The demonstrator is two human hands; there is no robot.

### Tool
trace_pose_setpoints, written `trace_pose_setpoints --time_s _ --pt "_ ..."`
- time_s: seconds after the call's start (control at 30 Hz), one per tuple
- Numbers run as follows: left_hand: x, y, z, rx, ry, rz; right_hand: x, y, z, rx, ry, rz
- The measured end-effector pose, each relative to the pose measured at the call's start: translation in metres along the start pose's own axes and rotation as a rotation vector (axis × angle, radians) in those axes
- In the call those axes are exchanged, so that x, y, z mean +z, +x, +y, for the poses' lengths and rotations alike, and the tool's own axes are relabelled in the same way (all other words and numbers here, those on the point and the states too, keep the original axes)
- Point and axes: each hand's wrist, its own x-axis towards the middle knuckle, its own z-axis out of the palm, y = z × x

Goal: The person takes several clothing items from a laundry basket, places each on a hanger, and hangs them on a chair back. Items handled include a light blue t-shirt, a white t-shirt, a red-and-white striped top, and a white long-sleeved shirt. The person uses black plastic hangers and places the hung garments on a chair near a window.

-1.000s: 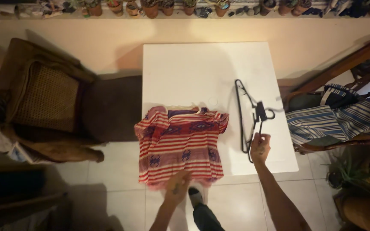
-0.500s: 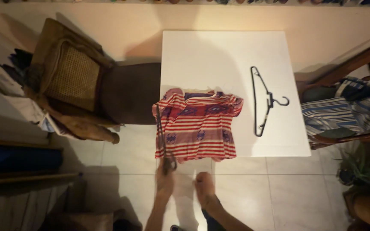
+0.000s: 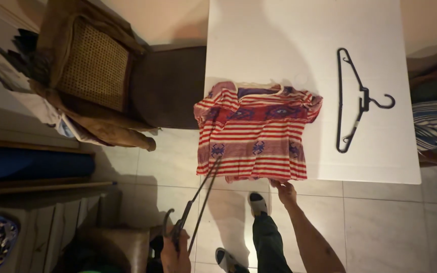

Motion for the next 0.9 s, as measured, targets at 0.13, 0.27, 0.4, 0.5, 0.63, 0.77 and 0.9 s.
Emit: trace_pose_setpoints --time_s 0.13,0.27,0.4,0.5,0.63,0.77,0.9 --pt "-0.016 -0.019 0.045 0.12 0.048 -0.039 -0.003 0.01 0.015 -0.329 -0.486 -0.278" --pt "-0.04 -0.026 0.065 0.422 0.229 0.062 -0.049 -0.091 -0.109 -0.634 0.233 -0.764" --pt "-0.055 -0.035 0.077 0.459 0.427 -0.104 -0.095 -0.089 -0.096 -0.969 0.703 -1.026" --pt "-0.026 -0.03 0.071 0.463 0.458 -0.213 -0.118 -0.109 -0.138 -0.768 0.805 -1.116" --pt "0.027 -0.05 0.119 0.858 0.475 -0.332 -0.137 -0.212 -0.277 -0.578 0.385 -0.65" --pt "0.062 -0.062 0.16 0.912 0.405 -0.404 -0.148 -0.252 -0.313 -0.087 0.529 -0.51" --pt "0.062 -0.06 0.192 1.203 0.203 -0.277 -0.165 -0.263 -0.335 -0.046 0.512 -0.464"
